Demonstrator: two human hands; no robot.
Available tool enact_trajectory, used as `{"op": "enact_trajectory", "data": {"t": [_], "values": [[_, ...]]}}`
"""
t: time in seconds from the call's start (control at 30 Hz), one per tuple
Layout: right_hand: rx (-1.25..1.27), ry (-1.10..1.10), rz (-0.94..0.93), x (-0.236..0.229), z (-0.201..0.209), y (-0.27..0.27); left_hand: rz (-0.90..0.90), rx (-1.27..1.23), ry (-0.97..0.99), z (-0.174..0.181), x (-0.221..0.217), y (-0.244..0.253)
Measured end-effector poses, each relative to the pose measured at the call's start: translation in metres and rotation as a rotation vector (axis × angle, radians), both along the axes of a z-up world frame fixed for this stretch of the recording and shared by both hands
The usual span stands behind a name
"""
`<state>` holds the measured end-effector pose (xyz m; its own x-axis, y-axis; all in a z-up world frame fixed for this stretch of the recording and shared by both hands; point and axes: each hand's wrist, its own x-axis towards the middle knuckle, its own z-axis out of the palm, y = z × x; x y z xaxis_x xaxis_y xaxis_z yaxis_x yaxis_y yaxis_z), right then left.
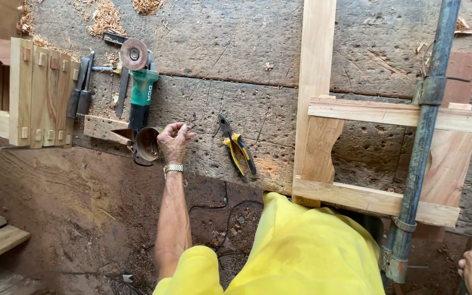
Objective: The person assembles a wooden chair frame on a workbench. They use pliers to handle nails, position a cross rail on the chair backrest, hammer nails into the joint, tighten a bar clamp across the frame, and reposition the chair to hammer additional nails.
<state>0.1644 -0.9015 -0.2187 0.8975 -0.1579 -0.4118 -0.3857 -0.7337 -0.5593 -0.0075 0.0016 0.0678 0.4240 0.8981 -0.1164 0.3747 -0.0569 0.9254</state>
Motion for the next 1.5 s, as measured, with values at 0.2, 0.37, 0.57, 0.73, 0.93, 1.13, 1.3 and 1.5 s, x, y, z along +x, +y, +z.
{"op": "enact_trajectory", "data": {"t": [0.2,0.37,0.57,0.73,0.93,1.13,1.3,1.5], "values": [[-0.141,-0.08,0.084,0.035,0.189,0.204,-0.04,-0.044,-0.01,0.031,0.01,-0.021],[-0.136,-0.201,0.078,0.017,0.337,0.275,-0.299,-0.153,-0.078,0.063,0.089,-0.111],[-0.052,-0.094,-0.123,0.025,0.352,0.287,-0.314,-0.435,-0.191,0.073,0.186,-0.234],[-0.008,-0.05,-0.169,0.026,0.33,0.269,-0.58,-0.493,-0.245,0.078,0.256,-0.318],[0.015,-0.079,0.004,0.024,0.276,0.229,-0.925,-0.331,-0.362,0.03,0.315,-0.357],[-0.049,-0.061,0.016,0.041,0.302,0.233,-1.054,0.234,-0.287,0.022,0.348,-0.37],[-0.095,-0.008,0.046,0.046,0.297,0.226,-1.072,0.588,-0.233,0.022,0.363,-0.382],[-0.111,0.024,-0.002,0.045,0.291,0.223,-1.077,0.668,-0.173,0.015,0.373,-0.389]]}}
